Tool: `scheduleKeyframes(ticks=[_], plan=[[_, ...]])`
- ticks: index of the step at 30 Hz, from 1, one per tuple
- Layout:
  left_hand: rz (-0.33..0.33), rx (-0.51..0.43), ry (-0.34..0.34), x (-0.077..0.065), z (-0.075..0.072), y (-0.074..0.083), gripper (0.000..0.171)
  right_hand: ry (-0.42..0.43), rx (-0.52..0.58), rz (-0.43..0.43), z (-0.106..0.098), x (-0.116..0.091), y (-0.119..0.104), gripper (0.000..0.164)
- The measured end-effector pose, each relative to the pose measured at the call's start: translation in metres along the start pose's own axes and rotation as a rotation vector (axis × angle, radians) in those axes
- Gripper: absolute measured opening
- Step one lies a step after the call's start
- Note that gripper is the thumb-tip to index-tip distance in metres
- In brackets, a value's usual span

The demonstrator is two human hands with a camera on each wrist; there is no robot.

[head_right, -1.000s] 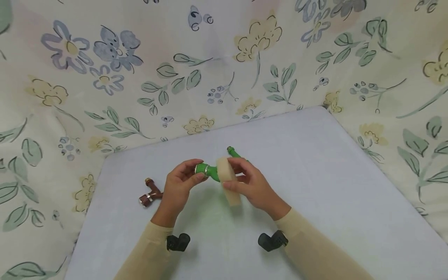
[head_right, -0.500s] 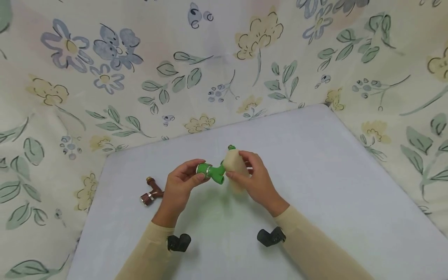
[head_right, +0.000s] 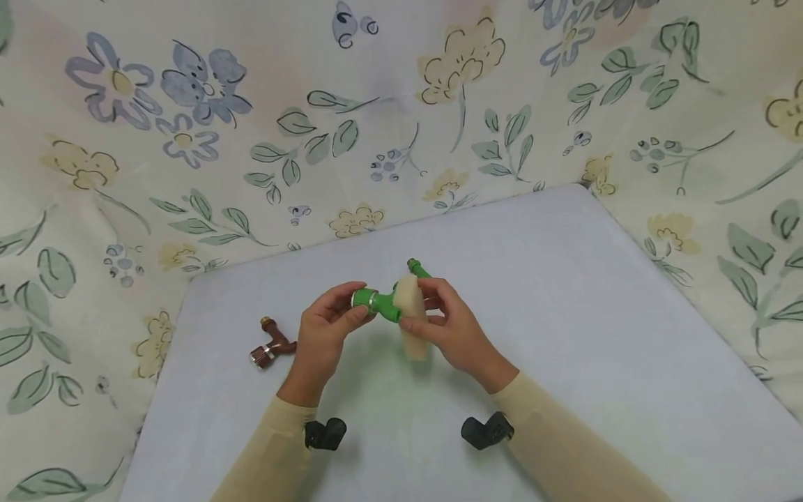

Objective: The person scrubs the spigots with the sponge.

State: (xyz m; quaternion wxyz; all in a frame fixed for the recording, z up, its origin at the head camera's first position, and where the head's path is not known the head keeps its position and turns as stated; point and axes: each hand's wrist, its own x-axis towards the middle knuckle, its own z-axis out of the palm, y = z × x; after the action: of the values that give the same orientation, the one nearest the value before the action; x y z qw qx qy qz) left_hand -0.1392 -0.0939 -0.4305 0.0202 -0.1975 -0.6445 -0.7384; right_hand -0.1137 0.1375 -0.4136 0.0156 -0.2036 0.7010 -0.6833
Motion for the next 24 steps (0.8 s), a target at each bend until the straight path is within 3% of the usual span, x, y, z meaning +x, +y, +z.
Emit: scheduleKeyframes(ticks=[5, 14, 20, 24], plan=[[0.017, 0.009, 0.023, 0.000, -0.001, 0.000, 0.037, -0.028, 0.071, -0.008, 0.000, -0.001, -0.001, 0.051], [0.060, 0.199, 0.154, 0.002, -0.004, -0.004, 0.039, -0.010, 0.042, -0.037, 0.003, -0.001, -0.007, 0.057], [0.040, 0.203, 0.144, 0.000, -0.007, -0.005, 0.039, -0.011, 0.036, -0.046, 0.003, -0.001, -0.006, 0.058], [-0.002, 0.174, 0.117, -0.002, -0.007, -0.003, 0.038, -0.031, 0.061, -0.056, 0.000, 0.000, 0.008, 0.058]])
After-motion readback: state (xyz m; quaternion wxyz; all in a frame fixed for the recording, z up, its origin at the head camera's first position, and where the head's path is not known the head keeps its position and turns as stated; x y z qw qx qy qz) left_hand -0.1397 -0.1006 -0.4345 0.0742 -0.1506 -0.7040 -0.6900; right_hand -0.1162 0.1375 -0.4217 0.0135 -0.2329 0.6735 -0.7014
